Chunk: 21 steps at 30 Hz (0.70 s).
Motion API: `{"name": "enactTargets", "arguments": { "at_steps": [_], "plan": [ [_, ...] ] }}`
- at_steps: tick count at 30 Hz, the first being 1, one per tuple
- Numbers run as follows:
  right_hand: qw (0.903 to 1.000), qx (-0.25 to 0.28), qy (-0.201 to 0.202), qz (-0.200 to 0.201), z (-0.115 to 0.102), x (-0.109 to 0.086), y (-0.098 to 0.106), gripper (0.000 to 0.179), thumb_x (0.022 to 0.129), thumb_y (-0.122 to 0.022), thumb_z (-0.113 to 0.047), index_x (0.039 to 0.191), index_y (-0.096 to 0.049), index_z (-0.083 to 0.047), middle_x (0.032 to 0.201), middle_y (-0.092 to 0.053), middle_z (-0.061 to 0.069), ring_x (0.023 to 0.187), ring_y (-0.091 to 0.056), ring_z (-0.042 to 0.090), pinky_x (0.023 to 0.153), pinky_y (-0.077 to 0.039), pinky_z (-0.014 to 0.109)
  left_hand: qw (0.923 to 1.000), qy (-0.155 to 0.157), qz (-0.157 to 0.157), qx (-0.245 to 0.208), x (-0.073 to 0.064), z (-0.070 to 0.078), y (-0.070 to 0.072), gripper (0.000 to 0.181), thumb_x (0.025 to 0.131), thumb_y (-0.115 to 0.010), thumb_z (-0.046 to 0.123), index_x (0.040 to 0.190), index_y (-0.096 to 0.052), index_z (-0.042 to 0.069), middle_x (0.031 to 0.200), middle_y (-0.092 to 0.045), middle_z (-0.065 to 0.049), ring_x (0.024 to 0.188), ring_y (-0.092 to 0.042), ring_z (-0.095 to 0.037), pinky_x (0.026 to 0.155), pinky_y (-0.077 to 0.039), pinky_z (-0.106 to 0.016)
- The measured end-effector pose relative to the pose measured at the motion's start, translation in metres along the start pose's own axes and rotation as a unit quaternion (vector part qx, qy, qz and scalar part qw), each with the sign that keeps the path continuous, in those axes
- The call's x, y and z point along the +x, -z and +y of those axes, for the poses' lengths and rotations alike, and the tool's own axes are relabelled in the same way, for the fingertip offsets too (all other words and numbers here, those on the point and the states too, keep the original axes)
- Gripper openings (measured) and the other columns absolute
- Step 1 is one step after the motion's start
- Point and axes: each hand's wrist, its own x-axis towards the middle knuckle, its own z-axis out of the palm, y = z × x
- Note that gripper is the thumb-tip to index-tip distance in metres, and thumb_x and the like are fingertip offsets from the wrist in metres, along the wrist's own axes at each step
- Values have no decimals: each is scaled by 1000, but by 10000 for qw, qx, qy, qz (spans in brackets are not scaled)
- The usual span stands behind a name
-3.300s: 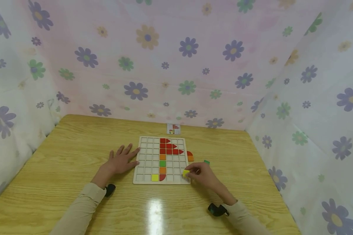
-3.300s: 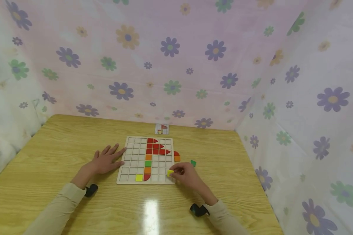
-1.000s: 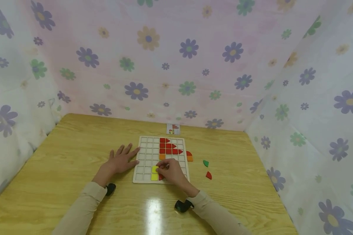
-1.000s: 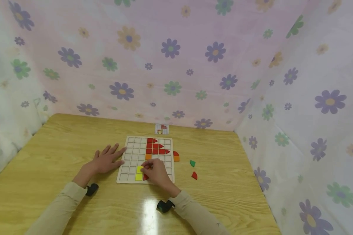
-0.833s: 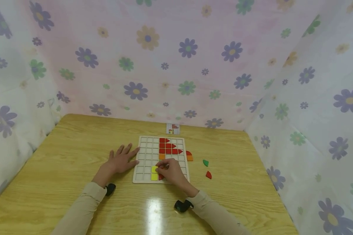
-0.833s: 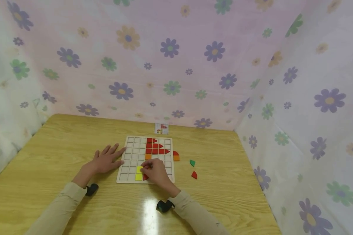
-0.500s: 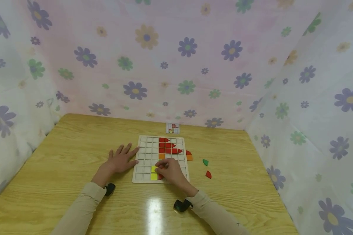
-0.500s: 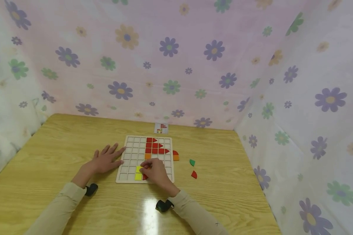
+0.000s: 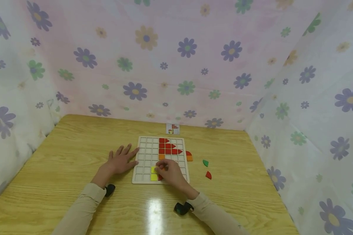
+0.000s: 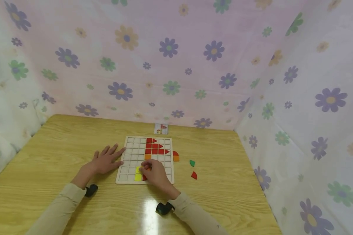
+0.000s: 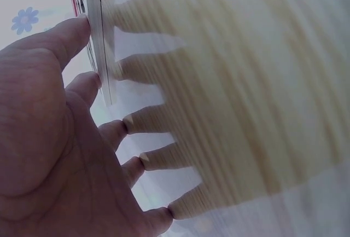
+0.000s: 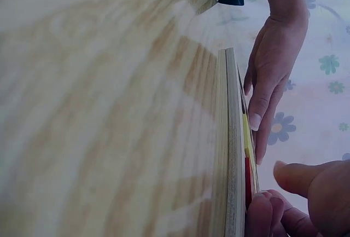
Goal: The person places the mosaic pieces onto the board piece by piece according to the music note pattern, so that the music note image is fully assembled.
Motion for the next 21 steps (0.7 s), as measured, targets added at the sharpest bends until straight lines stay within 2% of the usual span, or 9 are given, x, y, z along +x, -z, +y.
{"name": "enactTargets", "arguments": {
  "at_steps": [6, 9, 12, 15, 17, 19, 21],
  "plan": [
    [9994, 342, 89, 3, 2, -2, 4, 18, 102, -64, -19, 107, -72, -4, 91, -69, 5, 78, -62, 11, 70, -52, 22, 10000, -11, 25, -19, 0, 0, 0, 65, 106, -49, 45, 161, -31, 15, 167, -16, -26, 150, -11, -57, 110, -8, -81],
    [9973, 719, -1, -125, 4, -1, 9, 25, 105, -59, -21, 112, -71, 1, 95, -70, 13, 73, -69, 21, 65, -57, 26, 10000, -39, 28, -51, 0, -2, -1, 66, 107, -49, 46, 162, -31, 15, 167, -16, -26, 150, -11, -57, 110, -7, -81],
    [9903, 1324, -223, -368, 1, 0, 23, 31, 108, -52, -18, 118, -67, 8, 101, -68, 26, 73, -70, 38, 61, -59, 31, 9999, -72, 33, -82, 1, -3, -2, 65, 107, -49, 45, 162, -31, 15, 167, -15, -26, 150, -10, -57, 110, -7, -82],
    [9838, 1686, -340, -498, 9, 4, 39, 37, 111, -47, -20, 123, -64, 11, 105, -65, 32, 76, -70, 35, 63, -60, 29, 10000, -78, 15, -58, 1, -3, -3, 65, 107, -49, 44, 162, -31, 14, 167, -16, -26, 150, -10, -57, 110, -7, -82],
    [9855, 1608, -311, -437, 14, 6, 50, 38, 111, -45, -21, 124, -63, 11, 105, -65, 31, 75, -69, 27, 64, -58, 26, 10000, -60, 14, -22, 2, -2, -3, 65, 107, -49, 44, 162, -31, 14, 167, -16, -26, 150, -11, -57, 110, -8, -82],
    [9903, 1358, -182, -238, 30, 9, 59, 37, 111, -47, -22, 123, -65, 8, 103, -67, 27, 73, -67, 18, 62, -57, 25, 10000, -15, -4, 14, 2, -2, -3, 65, 107, -49, 44, 162, -30, 15, 167, -16, -26, 150, -11, -56, 110, -8, -81],
    [9955, 942, -62, 47, 40, 10, 68, 30, 109, -51, -16, 120, -68, 6, 100, -68, 22, 73, -66, 18, 61, -56, 25, 10000, 35, -19, 48, 2, -1, -3, 65, 107, -49, 44, 162, -30, 15, 167, -15, -25, 151, -11, -56, 110, -8, -81]
  ]
}}
